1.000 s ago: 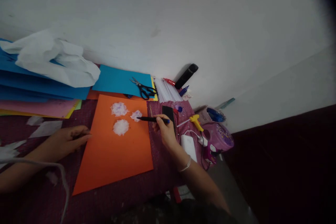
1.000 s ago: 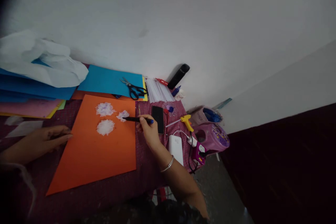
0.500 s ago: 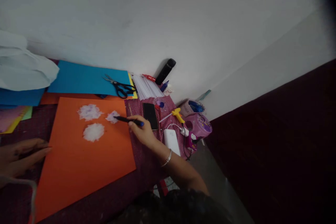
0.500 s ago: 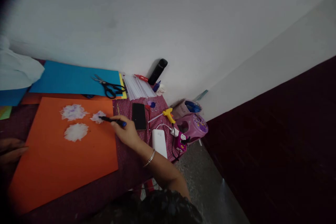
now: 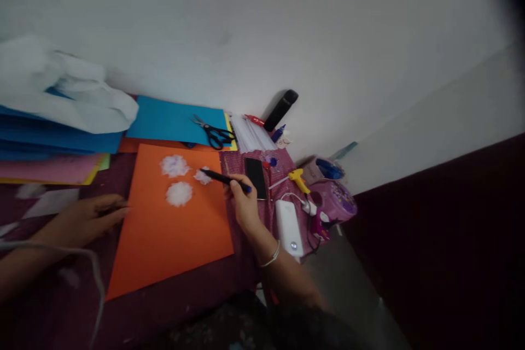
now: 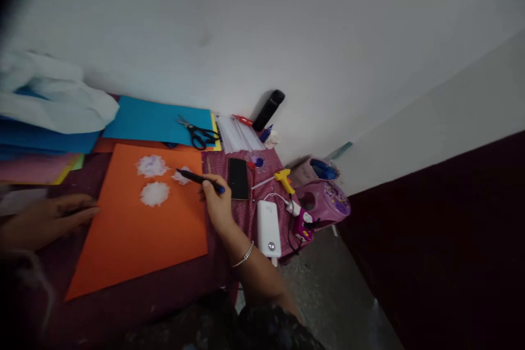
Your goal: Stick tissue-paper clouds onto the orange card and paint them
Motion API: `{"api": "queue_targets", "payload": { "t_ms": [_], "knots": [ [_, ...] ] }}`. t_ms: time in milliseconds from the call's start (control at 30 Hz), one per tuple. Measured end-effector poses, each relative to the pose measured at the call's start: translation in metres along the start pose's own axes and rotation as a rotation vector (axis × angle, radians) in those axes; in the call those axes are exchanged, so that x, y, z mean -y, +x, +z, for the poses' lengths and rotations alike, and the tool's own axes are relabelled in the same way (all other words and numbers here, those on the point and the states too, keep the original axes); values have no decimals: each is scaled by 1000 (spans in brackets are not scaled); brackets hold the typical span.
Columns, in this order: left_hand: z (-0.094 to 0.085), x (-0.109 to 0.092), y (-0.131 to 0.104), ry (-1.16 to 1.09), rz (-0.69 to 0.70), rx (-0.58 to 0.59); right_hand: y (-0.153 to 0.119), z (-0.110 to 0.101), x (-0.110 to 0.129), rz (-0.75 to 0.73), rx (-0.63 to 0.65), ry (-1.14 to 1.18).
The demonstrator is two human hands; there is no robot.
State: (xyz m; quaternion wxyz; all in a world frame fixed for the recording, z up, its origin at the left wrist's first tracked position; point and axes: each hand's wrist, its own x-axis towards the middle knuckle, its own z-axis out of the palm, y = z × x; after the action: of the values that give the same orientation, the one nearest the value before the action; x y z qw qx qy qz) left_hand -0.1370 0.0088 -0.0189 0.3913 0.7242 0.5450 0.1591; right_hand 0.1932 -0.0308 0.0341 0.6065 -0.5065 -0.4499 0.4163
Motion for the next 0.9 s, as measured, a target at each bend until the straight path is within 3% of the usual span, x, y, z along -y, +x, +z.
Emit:
{"api": "queue_targets", "payload": {
  "t_ms": [67,200,567,900],
  "knots": [
    [-5,-16,-5,-59,-39,51,2,7,-8,-1,-39,31],
    [-7,-33,-12,-65,-15,14,4,10,-15,-29,-44,-1],
    [-5,-34,-13,28,38,-53,-4,-3,-18,-1,54,-4],
    [-3,-28,-14,18,34,-42,-13,-2,-1,-31,162,-30]
  ]
}}
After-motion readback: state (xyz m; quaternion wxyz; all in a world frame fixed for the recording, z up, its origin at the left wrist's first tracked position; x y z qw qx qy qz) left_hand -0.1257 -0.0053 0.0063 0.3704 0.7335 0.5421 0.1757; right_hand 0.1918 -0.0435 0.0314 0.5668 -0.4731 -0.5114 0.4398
